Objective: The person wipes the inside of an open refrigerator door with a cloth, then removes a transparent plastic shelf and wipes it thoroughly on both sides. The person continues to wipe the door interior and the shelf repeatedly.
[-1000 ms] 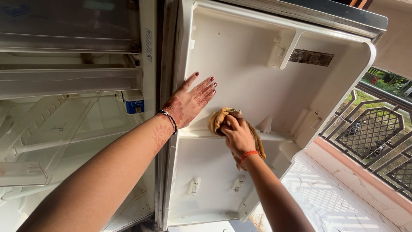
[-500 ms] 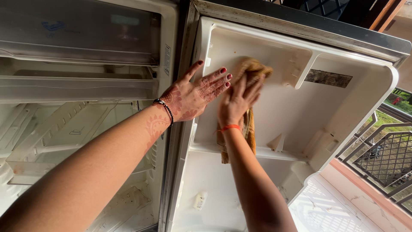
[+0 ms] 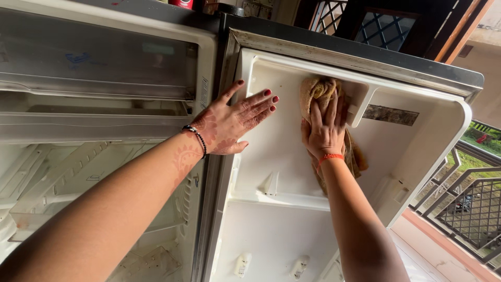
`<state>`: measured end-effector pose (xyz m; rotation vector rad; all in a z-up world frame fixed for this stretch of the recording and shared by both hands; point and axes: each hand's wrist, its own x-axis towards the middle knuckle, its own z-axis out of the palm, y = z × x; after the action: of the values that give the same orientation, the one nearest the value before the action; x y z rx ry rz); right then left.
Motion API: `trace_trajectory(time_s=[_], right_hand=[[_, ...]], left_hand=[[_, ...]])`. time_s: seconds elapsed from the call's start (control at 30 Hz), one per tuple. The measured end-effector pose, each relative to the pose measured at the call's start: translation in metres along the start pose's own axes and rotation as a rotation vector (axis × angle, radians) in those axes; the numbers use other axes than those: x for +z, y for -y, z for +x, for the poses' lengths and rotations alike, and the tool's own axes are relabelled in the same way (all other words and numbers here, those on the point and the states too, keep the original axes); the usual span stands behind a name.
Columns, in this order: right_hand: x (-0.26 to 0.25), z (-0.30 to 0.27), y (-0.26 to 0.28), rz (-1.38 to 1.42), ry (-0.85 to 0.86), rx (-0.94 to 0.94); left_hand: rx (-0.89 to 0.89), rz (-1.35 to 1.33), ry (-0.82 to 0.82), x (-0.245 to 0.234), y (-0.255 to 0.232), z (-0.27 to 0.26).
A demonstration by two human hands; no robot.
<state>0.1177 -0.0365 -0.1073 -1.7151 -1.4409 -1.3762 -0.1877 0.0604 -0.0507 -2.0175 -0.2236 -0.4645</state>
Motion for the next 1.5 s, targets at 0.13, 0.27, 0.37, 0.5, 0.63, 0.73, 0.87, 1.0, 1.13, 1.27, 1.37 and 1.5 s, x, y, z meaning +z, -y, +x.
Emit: trace_trajectory(time_s=[0.13, 0.27, 0.37, 0.5, 0.63, 0.73, 0.87, 1.0, 1.13, 1.27, 1.37, 1.5], right_hand=[[0.030, 0.011, 0.046, 0.060, -0.275, 0.522], [0.062, 0.050, 0.101, 0.142, -0.233, 0.866], [0.062, 0.064, 0.133, 0.158, -0.247, 0.809], [0.045, 0.035, 0.153, 0.075, -0.239, 0.341], [0.035, 0.013, 0.148, 0.138, -0.201, 0.078], [0.026, -0.009, 0.144, 0.180, -0.182, -0.057], [0.009, -0.041, 0.132, 0.263, -0.090, -0.228], [-0.008, -0.069, 0.124, 0.251, 0.096, -0.364], [-0.019, -0.090, 0.099, 0.201, 0.310, -0.514], [-0.028, -0.105, 0.048, 0.271, 0.570, -0.752], [-0.047, -0.108, -0.003, 0.112, 0.763, -0.788], [-0.096, -0.093, -0.106, -0.025, 0.493, -0.535]], left_hand=[[-0.164, -0.179, -0.173, 0.013, 0.022, -0.024], [-0.185, -0.192, -0.162, 0.023, 0.035, -0.027], [-0.167, -0.266, -0.133, 0.027, 0.041, -0.021], [-0.155, -0.204, -0.085, 0.031, 0.036, -0.020], [-0.178, -0.300, -0.183, 0.030, 0.033, -0.022], [-0.118, -0.232, -0.126, 0.024, 0.030, -0.021], [-0.027, -0.107, -0.086, 0.008, 0.013, -0.009], [-0.047, -0.115, -0.101, -0.009, 0.002, 0.008], [-0.057, 0.002, -0.010, -0.021, -0.012, 0.017], [-0.061, -0.048, -0.029, -0.026, -0.033, 0.022], [0.060, -0.003, 0.139, -0.025, -0.047, 0.036], [0.059, -0.032, 0.029, -0.019, -0.064, 0.048]])
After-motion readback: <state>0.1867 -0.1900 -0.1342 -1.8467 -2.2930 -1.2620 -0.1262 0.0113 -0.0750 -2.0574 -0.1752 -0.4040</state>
